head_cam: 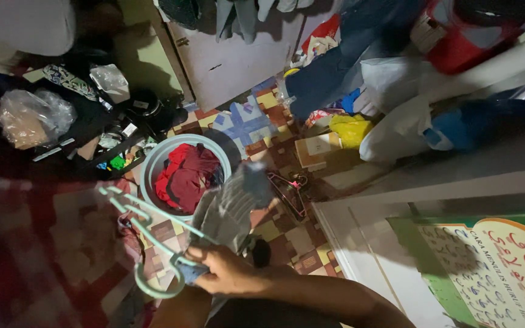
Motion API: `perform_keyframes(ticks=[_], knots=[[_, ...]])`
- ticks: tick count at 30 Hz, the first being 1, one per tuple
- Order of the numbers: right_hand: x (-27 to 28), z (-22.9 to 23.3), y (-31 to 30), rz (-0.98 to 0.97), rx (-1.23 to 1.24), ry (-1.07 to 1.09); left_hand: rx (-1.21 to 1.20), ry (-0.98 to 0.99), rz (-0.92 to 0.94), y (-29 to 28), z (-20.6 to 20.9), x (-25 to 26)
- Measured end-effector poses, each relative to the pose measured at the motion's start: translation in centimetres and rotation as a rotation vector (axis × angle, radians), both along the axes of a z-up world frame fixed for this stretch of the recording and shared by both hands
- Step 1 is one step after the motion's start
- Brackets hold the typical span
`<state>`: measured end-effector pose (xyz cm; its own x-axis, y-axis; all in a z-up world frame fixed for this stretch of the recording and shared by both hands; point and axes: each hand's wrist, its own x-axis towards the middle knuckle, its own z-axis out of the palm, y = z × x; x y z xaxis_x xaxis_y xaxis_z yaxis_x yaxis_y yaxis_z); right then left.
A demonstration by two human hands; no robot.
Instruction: Hanging a shirt on a plastic hanger and placing it inside a closet.
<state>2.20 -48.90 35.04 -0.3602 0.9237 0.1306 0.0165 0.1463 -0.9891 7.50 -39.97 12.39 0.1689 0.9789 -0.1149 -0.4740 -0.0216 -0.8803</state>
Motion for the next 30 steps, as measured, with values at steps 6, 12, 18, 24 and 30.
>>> perform_keyframes(ticks=[6, 12, 18, 24, 30], knots=[[0.6, -0.1, 0.3, 0.125, -0.140, -0.059, 0.010, 0.052, -0.021, 0.6, -3.5, -0.1], [4.4, -3.8, 6.1, -0.105, -0.572, -0.003, 0.018, 0.115, -0.012, 1.5, -7.4, -2.4], [13.4, -11.2, 10.1, -0.515, -0.317, 0.077, 0.189, 0.647, -0.318, -0.7, 0.3, -9.0], [19.7, -21.0, 10.1, -0.624, -0.300, 0.215, 0.440, 1.473, -0.872, -2.2, 2.7, -16.7], [22.7, -20.1, 11.2, -0.823, -0.497, 0.269, -0.079, 1.984, -0.912, -2.8, -4.4, -27.4]])
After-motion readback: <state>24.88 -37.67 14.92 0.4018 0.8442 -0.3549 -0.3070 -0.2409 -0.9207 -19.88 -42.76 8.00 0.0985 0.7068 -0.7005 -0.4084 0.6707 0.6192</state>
